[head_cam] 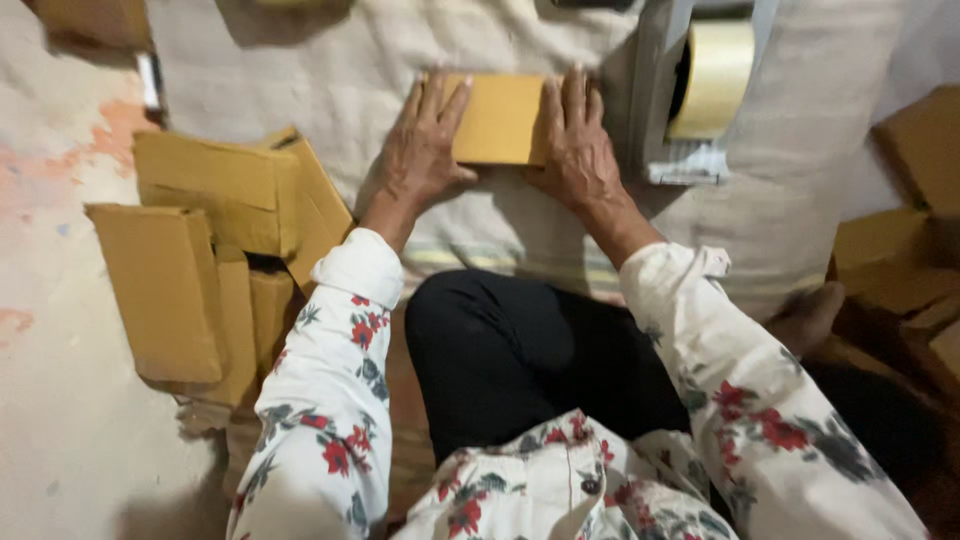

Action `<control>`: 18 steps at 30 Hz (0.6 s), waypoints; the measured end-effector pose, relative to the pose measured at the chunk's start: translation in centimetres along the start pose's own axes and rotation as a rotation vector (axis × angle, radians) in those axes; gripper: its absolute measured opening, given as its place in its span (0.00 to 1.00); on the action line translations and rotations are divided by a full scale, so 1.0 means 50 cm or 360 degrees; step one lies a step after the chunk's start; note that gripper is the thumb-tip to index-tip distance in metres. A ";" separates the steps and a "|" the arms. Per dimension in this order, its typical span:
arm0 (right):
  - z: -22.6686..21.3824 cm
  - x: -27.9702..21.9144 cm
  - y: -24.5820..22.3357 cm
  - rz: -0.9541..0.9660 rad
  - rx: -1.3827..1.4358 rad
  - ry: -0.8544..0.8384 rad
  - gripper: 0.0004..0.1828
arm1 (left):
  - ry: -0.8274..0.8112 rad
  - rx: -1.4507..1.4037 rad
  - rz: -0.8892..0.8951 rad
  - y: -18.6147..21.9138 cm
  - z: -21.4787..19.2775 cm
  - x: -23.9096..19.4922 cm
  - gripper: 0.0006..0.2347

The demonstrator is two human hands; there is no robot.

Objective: The person sits on a floor mat and repeatedly packs smartwatch boxes into small cardboard shipping boxes. They fold the flaps, seal the boxes with packing tape using a wall-mounted dispenser, and place the finished packages aside.

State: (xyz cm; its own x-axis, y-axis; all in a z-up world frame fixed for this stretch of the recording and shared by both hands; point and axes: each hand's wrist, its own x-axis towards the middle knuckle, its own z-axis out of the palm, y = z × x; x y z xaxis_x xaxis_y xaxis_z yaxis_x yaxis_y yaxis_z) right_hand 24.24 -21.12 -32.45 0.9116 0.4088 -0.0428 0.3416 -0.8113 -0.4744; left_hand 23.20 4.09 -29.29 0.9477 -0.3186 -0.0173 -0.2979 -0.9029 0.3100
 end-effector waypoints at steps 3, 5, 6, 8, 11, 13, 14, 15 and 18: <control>-0.038 0.020 0.007 -0.0235 -0.0169 0.0437 0.32 | 0.0084 -0.0150 0.0016 -0.029 -0.029 0.022 0.40; -0.045 0.011 0.005 -0.0183 -0.0191 0.0531 0.16 | 0.0190 -0.0181 0.0092 -0.034 -0.038 0.024 0.35; -0.042 0.000 -0.001 -0.0158 -0.0196 0.0551 0.08 | 0.0229 -0.0167 0.0132 -0.023 -0.034 0.008 0.33; -0.036 -0.019 -0.031 -0.0202 -0.0408 0.0692 0.04 | 0.0270 -0.0172 0.0110 -0.009 -0.032 0.001 0.32; -0.020 0.041 -0.082 -0.0216 -0.0708 0.0656 0.06 | 0.0266 -0.0172 -0.0022 0.019 -0.011 0.026 0.23; 0.023 -0.010 -0.144 -0.0211 -0.0737 0.0387 0.08 | 0.0160 -0.0167 -0.0147 0.062 0.034 -0.040 0.07; 0.029 0.010 -0.159 -0.0214 -0.0723 0.0346 0.09 | 0.0191 -0.0215 -0.0136 0.065 0.038 -0.036 0.09; 0.025 0.020 -0.165 -0.0218 -0.0708 0.0304 0.09 | 0.0223 -0.0263 -0.0124 0.069 0.037 -0.032 0.10; -0.009 0.045 -0.133 -0.0532 -0.0735 0.0704 0.14 | 0.0213 -0.0157 -0.0071 0.055 0.020 0.016 0.12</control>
State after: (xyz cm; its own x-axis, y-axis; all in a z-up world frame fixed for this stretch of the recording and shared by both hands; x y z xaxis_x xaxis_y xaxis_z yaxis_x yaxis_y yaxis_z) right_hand 24.11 -15.00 -29.02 0.7153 0.5378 0.4462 0.5909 -0.8064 0.0246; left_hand 23.01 1.05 -29.39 0.9685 -0.2314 0.0918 -0.2486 -0.8804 0.4039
